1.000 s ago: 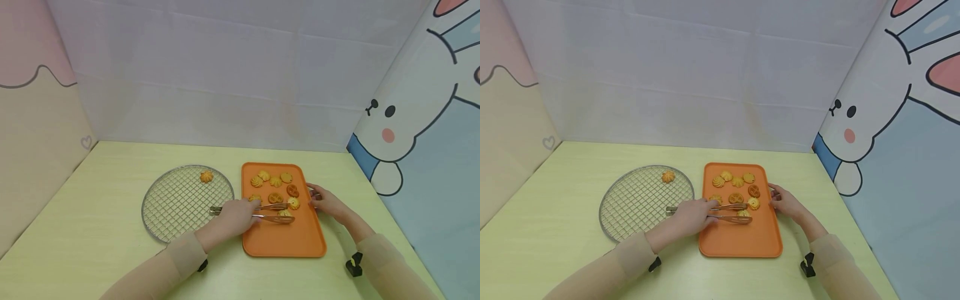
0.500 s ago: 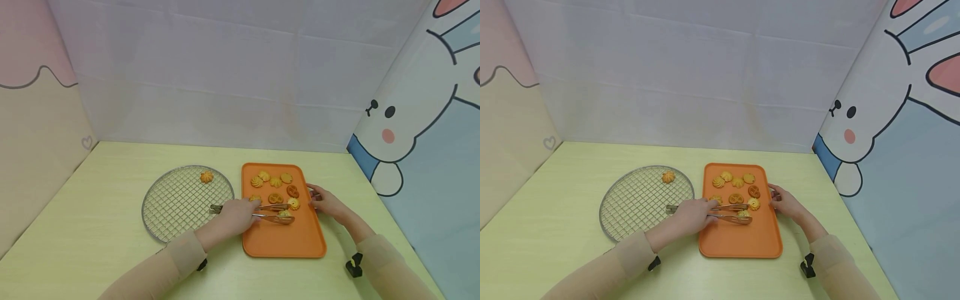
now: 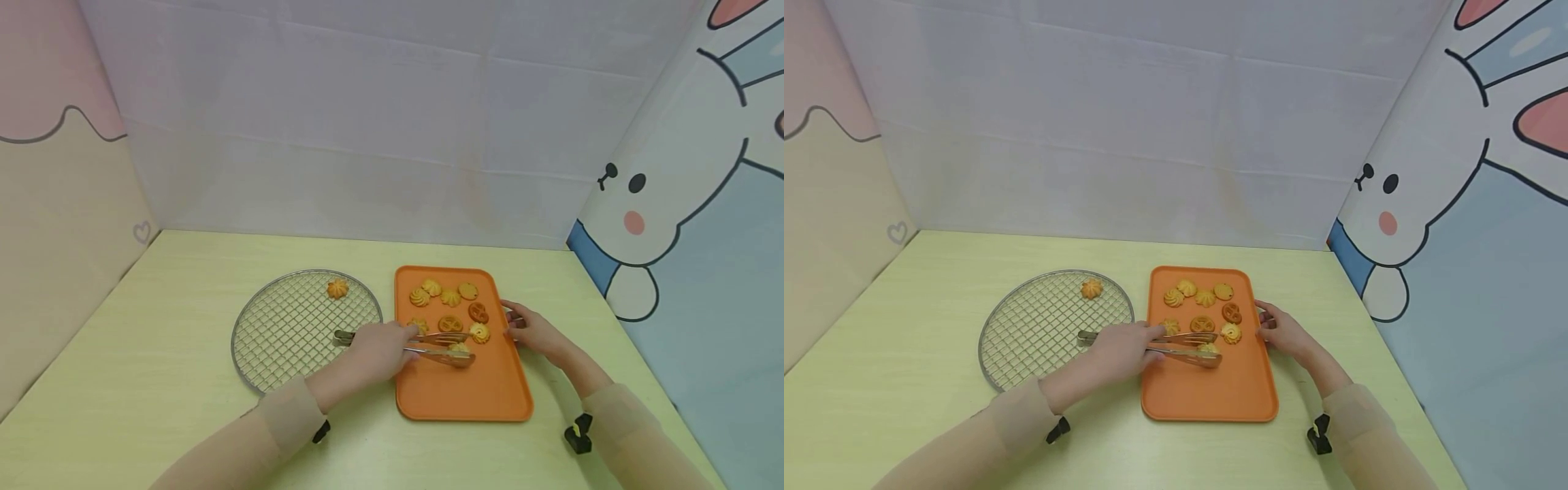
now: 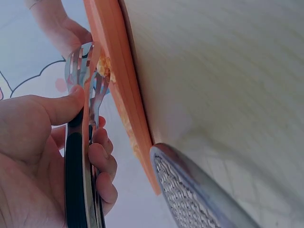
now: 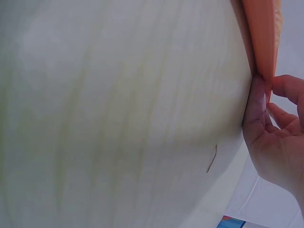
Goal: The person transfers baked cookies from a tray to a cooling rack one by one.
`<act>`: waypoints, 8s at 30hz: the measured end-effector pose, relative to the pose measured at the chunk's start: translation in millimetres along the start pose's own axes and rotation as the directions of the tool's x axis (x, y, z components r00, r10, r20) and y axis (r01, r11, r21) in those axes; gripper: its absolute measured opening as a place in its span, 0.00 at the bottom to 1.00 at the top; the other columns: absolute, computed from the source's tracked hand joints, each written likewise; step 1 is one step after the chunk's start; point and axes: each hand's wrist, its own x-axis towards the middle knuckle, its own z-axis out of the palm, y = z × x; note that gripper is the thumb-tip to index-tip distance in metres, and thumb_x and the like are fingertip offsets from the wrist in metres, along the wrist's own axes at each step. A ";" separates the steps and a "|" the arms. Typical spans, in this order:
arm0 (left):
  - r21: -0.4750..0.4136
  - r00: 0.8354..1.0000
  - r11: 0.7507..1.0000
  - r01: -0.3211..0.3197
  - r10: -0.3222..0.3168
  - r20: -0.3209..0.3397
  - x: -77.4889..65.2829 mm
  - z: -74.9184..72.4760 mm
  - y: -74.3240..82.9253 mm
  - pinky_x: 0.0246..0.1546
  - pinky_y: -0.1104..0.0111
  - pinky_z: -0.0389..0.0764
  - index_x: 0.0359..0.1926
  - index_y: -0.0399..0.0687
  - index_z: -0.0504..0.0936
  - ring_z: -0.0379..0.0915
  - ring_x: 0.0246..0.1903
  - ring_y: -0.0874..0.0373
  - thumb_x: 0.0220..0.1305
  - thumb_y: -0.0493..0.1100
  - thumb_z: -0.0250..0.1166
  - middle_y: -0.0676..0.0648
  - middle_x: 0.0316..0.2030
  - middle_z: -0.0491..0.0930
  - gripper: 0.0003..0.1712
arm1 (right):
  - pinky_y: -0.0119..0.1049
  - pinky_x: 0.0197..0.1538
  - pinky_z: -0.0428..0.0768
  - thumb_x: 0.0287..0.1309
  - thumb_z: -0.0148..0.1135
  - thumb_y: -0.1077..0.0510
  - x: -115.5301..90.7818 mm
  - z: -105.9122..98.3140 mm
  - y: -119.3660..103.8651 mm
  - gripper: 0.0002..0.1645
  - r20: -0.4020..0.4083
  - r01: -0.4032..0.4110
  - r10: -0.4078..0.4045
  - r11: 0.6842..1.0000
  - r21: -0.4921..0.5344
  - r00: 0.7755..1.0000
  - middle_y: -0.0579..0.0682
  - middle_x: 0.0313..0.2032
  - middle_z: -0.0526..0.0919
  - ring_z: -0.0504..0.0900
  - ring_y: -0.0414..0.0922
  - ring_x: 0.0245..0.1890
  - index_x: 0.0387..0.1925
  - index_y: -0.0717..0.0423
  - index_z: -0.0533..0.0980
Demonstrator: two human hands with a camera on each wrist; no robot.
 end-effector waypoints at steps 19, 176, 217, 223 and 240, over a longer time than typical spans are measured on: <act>-0.014 0.996 1.000 -0.023 0.021 -0.086 -21.3 -15.0 -22.7 0.18 0.67 0.69 0.58 0.60 0.75 0.78 0.28 0.56 0.61 0.61 0.60 0.51 0.36 0.81 0.26 | 0.37 0.45 0.78 0.62 0.53 0.65 -1.7 -0.4 -0.2 0.39 -0.005 0.008 -0.008 1.000 0.003 1.000 0.63 0.53 0.65 0.69 0.52 0.48 0.71 0.63 0.49; -0.029 0.994 1.000 0.004 -0.007 -0.112 -28.2 -31.5 -78.5 0.20 0.69 0.71 0.61 0.52 0.71 0.77 0.31 0.56 0.61 0.60 0.61 0.47 0.42 0.80 0.31 | 0.37 0.46 0.79 0.63 0.53 0.65 0.6 -3.3 3.2 0.39 0.020 0.023 -0.023 0.999 0.038 1.000 0.64 0.54 0.64 0.69 0.53 0.50 0.71 0.63 0.48; 0.026 0.989 0.992 -0.125 0.123 0.082 29.4 -20.8 -97.4 0.55 0.46 0.67 0.63 0.58 0.70 0.76 0.44 0.56 0.62 0.62 0.59 0.51 0.44 0.79 0.31 | 0.38 0.46 0.79 0.63 0.53 0.64 -0.1 -3.0 2.5 0.39 0.022 0.016 -0.017 0.999 0.033 1.000 0.63 0.54 0.64 0.68 0.52 0.50 0.72 0.62 0.48; 0.094 0.986 0.986 -0.134 0.123 0.116 32.4 -28.8 -92.5 0.50 0.50 0.72 0.63 0.59 0.71 0.75 0.42 0.56 0.61 0.63 0.58 0.51 0.41 0.78 0.31 | 0.37 0.45 0.79 0.63 0.52 0.65 -0.1 -3.8 1.9 0.39 0.018 0.017 -0.018 0.999 0.036 1.000 0.64 0.54 0.64 0.68 0.52 0.49 0.71 0.63 0.48; 0.095 0.985 0.985 -0.141 0.130 0.111 33.4 -32.9 -92.4 0.58 0.48 0.65 0.61 0.57 0.73 0.76 0.48 0.53 0.62 0.62 0.58 0.49 0.47 0.79 0.30 | 0.37 0.46 0.79 0.63 0.53 0.64 1.8 -5.3 1.9 0.40 0.026 0.013 -0.014 0.999 0.030 1.000 0.65 0.55 0.64 0.69 0.53 0.50 0.72 0.62 0.48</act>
